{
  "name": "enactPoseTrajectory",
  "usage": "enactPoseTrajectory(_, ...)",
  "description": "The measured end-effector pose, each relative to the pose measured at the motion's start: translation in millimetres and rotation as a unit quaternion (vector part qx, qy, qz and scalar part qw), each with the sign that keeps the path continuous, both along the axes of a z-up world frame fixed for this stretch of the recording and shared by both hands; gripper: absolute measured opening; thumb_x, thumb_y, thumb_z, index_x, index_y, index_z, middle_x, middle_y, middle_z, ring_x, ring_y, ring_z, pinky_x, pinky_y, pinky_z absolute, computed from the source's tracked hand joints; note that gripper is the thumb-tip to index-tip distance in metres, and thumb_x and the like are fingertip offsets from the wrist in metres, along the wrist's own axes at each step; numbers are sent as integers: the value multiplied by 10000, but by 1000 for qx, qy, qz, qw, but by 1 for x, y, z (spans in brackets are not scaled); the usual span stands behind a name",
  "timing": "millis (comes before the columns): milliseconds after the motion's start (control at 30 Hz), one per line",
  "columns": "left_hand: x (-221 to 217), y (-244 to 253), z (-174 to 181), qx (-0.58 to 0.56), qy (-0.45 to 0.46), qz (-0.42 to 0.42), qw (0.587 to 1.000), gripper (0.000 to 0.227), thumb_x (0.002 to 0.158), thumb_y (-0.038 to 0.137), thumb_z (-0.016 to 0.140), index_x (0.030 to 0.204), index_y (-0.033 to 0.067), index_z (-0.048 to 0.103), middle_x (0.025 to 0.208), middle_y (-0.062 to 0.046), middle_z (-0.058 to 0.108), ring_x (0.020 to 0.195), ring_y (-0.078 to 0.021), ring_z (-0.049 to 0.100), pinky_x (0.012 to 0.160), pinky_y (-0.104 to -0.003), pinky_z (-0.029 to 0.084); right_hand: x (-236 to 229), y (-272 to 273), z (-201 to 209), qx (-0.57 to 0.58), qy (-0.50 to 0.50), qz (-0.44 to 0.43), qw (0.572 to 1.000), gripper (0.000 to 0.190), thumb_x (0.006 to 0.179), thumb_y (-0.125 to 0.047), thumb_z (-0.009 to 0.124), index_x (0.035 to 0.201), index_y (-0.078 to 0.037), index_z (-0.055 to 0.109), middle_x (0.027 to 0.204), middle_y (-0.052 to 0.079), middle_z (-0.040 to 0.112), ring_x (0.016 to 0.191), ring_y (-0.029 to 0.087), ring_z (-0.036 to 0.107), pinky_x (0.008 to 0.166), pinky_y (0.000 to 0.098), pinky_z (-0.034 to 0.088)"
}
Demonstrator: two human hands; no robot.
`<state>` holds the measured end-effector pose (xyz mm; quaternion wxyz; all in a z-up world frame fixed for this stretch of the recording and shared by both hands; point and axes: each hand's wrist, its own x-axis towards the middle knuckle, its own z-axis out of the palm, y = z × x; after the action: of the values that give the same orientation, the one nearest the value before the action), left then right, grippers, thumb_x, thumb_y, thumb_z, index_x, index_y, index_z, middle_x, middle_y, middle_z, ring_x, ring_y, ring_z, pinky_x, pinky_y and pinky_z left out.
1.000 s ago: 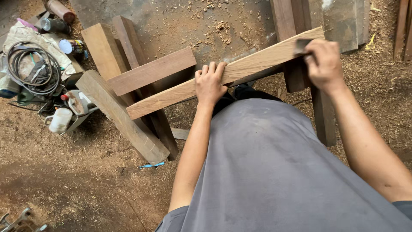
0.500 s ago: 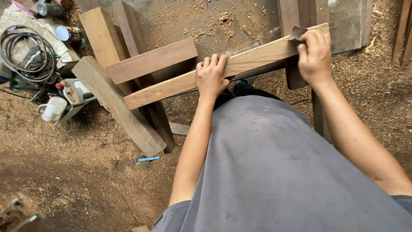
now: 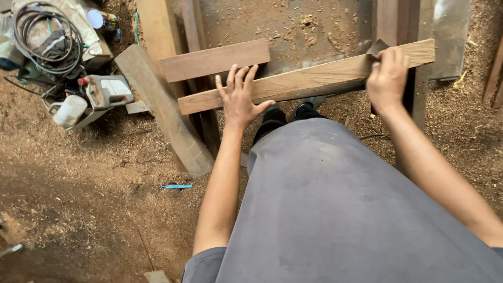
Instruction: The person sands a piece of wood with a sanding block.
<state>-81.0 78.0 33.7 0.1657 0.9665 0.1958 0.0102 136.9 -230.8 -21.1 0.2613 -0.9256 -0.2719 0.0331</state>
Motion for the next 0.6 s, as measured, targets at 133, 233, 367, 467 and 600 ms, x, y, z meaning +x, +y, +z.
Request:
enactPoseTrajectory(133,-16,27,-6,35,45,-14,998,1005,548,544,934,1409,223,527,1318,-61,556,1355,-274,421,1134,-636,221,-66,90,10,58,88,97,990,133,952,56,519,1035,-36,568,1005,170,552,1034,338,534,949,460,419)
enactPoseTrajectory(233,-22,26,-17,32,38,-21,999,853,576,365,950,1343,259,592,1184,-19,592,1176,-228,547,1054,-507,372,-95,124,22,118,34,273,954,198,916,-3,543,1109,-9,590,1180,169,623,1157,350,554,999,450,451)
enactPoseTrajectory(367,-18,23,-24,65,-17,-8,998,762,515,274,935,1216,262,634,1054,6,603,1019,-219,592,952,-453,419,-76,91,12,40,-4,191,981,130,995,-32,547,1115,-34,595,1190,153,626,1152,323,553,998,453,442)
enactPoseTrajectory(467,-14,26,-28,60,-46,-3,997,708,547,294,953,1178,257,633,1022,-5,593,983,-238,589,926,-451,430,-61,67,-1,4,-3,60,998,65,1019,-29,527,1059,-49,574,1124,138,592,1102,306,529,963,440,403)
enactPoseTrajectory(600,-9,32,-25,39,-29,-1,999,723,510,383,968,1136,222,644,994,-23,605,944,-262,598,875,-464,438,-92,108,11,73,-20,70,995,137,961,-31,554,1090,-69,582,1102,128,608,1079,302,547,940,452,414)
